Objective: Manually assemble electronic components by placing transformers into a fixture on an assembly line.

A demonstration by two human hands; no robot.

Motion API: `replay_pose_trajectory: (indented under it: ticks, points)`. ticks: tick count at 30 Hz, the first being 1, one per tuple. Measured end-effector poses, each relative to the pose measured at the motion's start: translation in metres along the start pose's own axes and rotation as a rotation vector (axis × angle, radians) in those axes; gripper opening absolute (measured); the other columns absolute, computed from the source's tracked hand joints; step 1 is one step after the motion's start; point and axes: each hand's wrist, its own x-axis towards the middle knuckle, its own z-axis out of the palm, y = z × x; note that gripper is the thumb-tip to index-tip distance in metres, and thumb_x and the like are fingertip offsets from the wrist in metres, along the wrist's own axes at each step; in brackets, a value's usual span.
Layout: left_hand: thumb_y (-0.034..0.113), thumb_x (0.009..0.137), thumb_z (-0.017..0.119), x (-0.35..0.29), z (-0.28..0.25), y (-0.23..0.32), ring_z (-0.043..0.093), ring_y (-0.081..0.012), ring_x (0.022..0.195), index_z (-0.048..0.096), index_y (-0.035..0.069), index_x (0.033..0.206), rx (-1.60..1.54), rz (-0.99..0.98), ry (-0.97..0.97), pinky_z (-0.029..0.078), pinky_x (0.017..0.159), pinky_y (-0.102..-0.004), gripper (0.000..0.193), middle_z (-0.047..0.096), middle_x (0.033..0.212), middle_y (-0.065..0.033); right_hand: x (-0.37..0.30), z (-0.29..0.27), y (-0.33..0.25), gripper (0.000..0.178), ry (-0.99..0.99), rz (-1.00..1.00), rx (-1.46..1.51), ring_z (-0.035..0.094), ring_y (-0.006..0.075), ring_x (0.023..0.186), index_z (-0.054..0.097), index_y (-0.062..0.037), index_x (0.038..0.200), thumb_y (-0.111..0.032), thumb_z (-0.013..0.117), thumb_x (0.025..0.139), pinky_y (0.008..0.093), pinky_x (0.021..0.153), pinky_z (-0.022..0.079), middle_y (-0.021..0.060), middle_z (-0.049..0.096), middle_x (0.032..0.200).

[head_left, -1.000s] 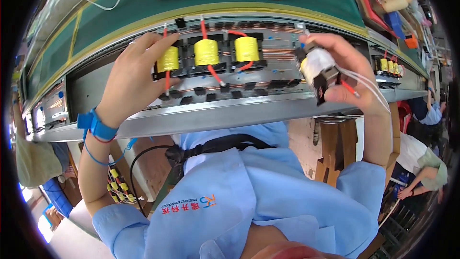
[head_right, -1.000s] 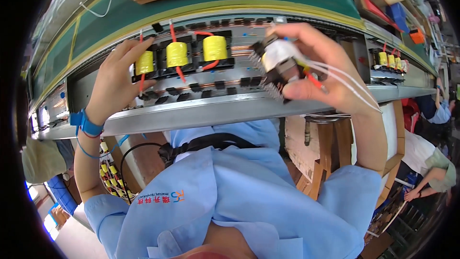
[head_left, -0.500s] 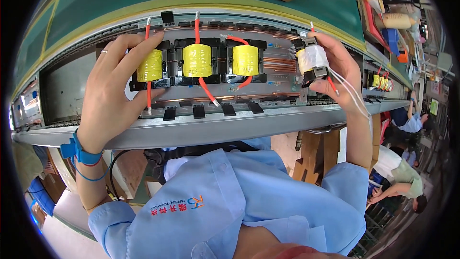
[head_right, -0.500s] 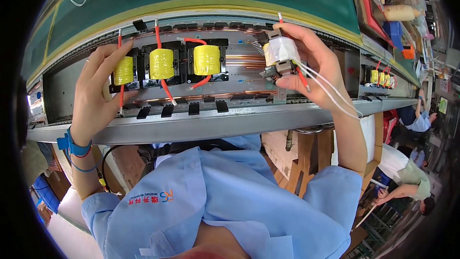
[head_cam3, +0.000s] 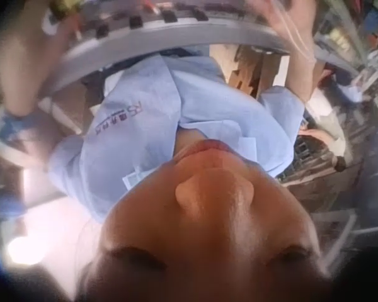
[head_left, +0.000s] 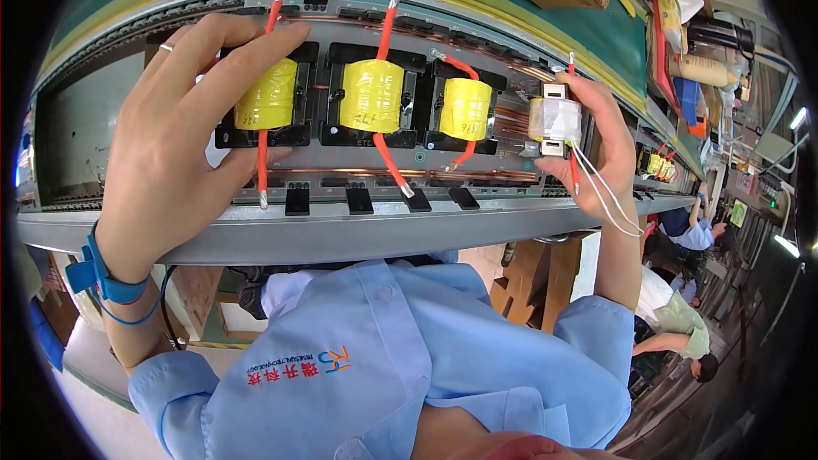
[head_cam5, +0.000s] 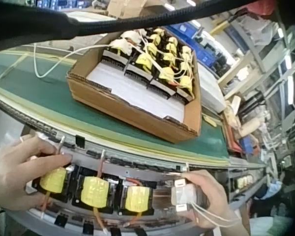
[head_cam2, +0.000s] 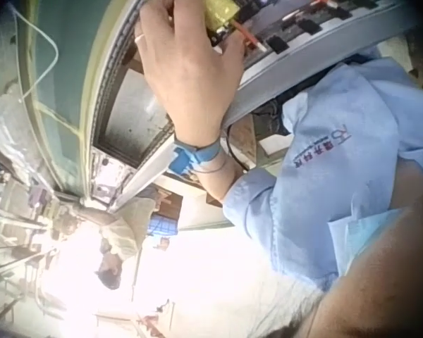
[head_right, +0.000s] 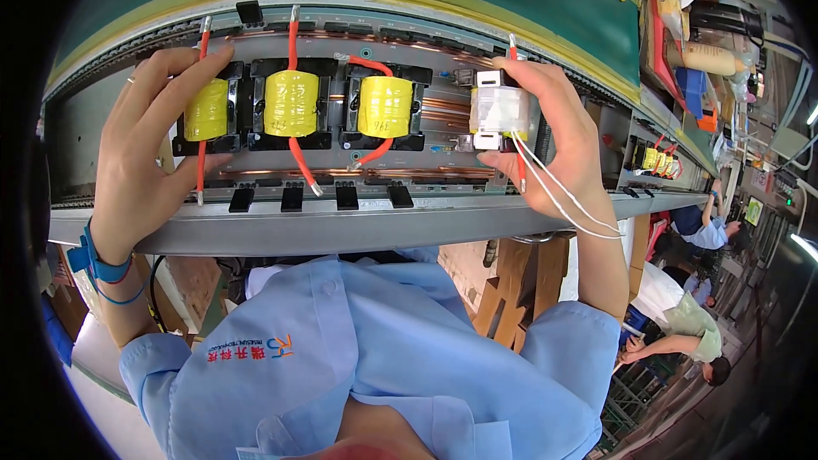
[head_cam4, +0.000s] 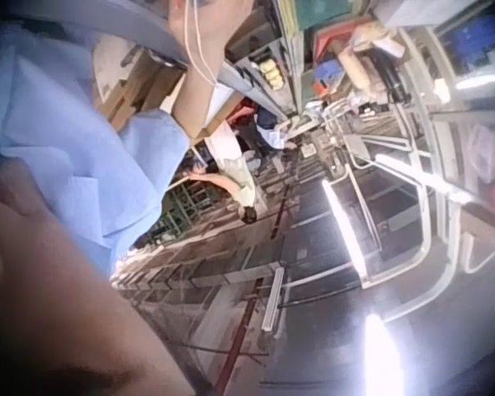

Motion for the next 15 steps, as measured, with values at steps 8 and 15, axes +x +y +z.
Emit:
replay_pose_trajectory:
  ticks: [8, 15]
  points:
    - [-0.002, 0.056, 0.078, -0.001, 0.001, -0.001, 0.055, -0.0298, 0.099, 0.058, 0.009, 0.128, 0.043, 0.039, 0.009, 0.048, 0.083, -0.0364, 0.076, 0.055, 0.117, -0.0111, 0.001, 0.003, -0.006, 0.077, 0.024, -0.003, 0.005, 0.055, 0.0284, 0.11, 0.05, -0.0009, 0.131, -0.017, 0.084, 0.063, 0.0362, 0.098, 0.041, 0.0148, 0.055, 0.12]
    - [-0.001, 0.057, 0.077, -0.003, 0.001, -0.001, 0.055, -0.0306, 0.099, 0.057, 0.01, 0.128, 0.045, 0.043, 0.023, 0.047, 0.082, -0.0369, 0.075, 0.055, 0.117, -0.0113, 0.006, 0.001, -0.018, 0.075, -0.006, -0.093, -0.174, 0.059, 0.0333, 0.097, 0.052, -0.0035, 0.127, -0.002, 0.08, 0.058, 0.0356, 0.086, 0.049, 0.017, 0.056, 0.117]
